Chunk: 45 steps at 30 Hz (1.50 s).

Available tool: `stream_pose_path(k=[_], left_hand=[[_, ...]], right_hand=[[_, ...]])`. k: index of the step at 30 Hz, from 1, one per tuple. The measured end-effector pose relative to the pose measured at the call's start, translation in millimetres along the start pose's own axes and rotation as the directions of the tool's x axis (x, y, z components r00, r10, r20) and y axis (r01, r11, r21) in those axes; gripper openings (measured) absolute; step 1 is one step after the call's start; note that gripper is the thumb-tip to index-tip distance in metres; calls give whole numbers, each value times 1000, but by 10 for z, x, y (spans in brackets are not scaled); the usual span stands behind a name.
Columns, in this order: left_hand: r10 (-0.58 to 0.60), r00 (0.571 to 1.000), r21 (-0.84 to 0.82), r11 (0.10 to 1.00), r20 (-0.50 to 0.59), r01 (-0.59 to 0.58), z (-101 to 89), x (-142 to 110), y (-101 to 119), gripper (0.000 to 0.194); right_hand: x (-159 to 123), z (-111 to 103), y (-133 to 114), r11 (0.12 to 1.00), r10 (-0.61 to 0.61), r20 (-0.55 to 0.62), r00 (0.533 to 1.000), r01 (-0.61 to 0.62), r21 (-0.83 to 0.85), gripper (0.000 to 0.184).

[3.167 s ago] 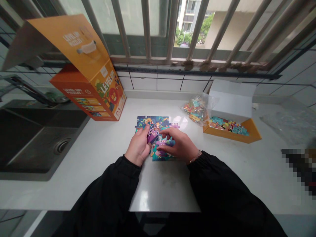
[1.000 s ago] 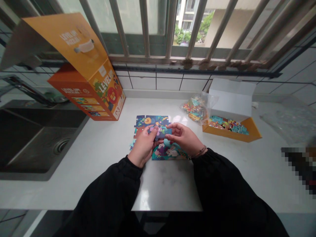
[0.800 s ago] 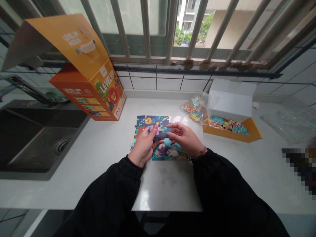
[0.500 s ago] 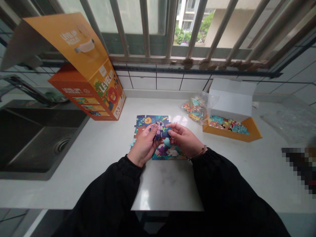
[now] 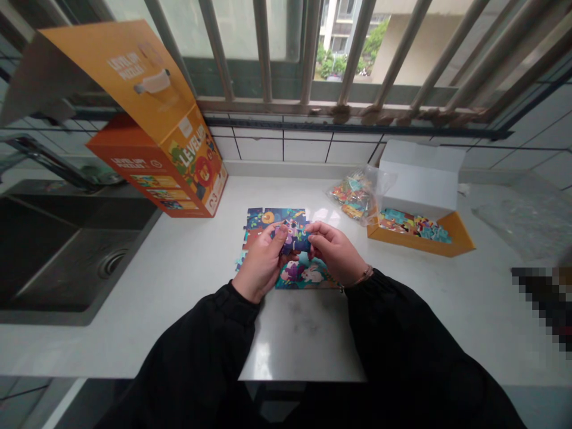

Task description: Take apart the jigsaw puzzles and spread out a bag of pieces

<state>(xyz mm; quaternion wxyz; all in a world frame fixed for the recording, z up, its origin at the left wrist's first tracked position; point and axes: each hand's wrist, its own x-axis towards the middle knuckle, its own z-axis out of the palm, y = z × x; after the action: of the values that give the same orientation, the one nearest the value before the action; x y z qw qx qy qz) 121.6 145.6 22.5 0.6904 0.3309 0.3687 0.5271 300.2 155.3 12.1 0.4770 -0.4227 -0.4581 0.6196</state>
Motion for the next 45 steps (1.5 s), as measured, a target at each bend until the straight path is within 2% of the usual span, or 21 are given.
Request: stream_pose_path(k=[3,6,9,13,15,17,23,28,30,33,35,38,40,45], left_hand=[[-6,999,-23,1000,45,7,-2,-17,24,55],[-61,996,-31,998,62,63,-14,-17,33,53],[-79,996,-5,997,32,79,-18,-2,19,54],[52,997,117,992,-64,-45,-15,35,-32,54],[112,990,188,978,-84,-94,-15,45,-48,54],[123,989,206,973,-83,-104,-10,41,-43,54],[-54,998,11,998,11,54,-7,-11,26,52],[-135,989,-13,991,55,135,-54,-11,5,52],[-132,990,0,991,54,132,-53,-10,-12,52],[-75,997,24,997,9,75,-25,-6,-26,51],[-37,999,35,999,-32,38,-6,2,-25,50],[-3,998,25,1000,-56,5,3,19,-19,49],[6,998,23,1000,-57,-5,-4,29,-23,49],[21,999,45,999,-50,-18,-25,40,-52,47]], right_hand=[[18,18,12,994,84,10,996,-84,67,29],[6,42,1,993,63,0,998,-63,96,24],[-10,54,-9,995,30,-39,999,-27,96,21],[-29,55,-35,1000,-17,-59,998,17,13,29],[-40,52,-47,997,-62,-76,995,59,-45,32],[-46,49,-51,996,-75,-91,993,71,-48,34],[-52,49,-46,983,38,-15,999,-35,179,44],[-47,77,-40,979,99,45,994,-105,174,51],[-43,84,-25,982,103,48,993,-110,155,52],[-45,79,-9,997,29,42,999,-31,64,51],[-52,69,-9,994,-61,62,996,66,-84,57],[-59,55,-17,908,-211,100,972,233,-349,67],[-59,47,-21,836,-289,111,951,307,-455,58],[-54,26,-25,728,-392,144,908,403,-555,40]])
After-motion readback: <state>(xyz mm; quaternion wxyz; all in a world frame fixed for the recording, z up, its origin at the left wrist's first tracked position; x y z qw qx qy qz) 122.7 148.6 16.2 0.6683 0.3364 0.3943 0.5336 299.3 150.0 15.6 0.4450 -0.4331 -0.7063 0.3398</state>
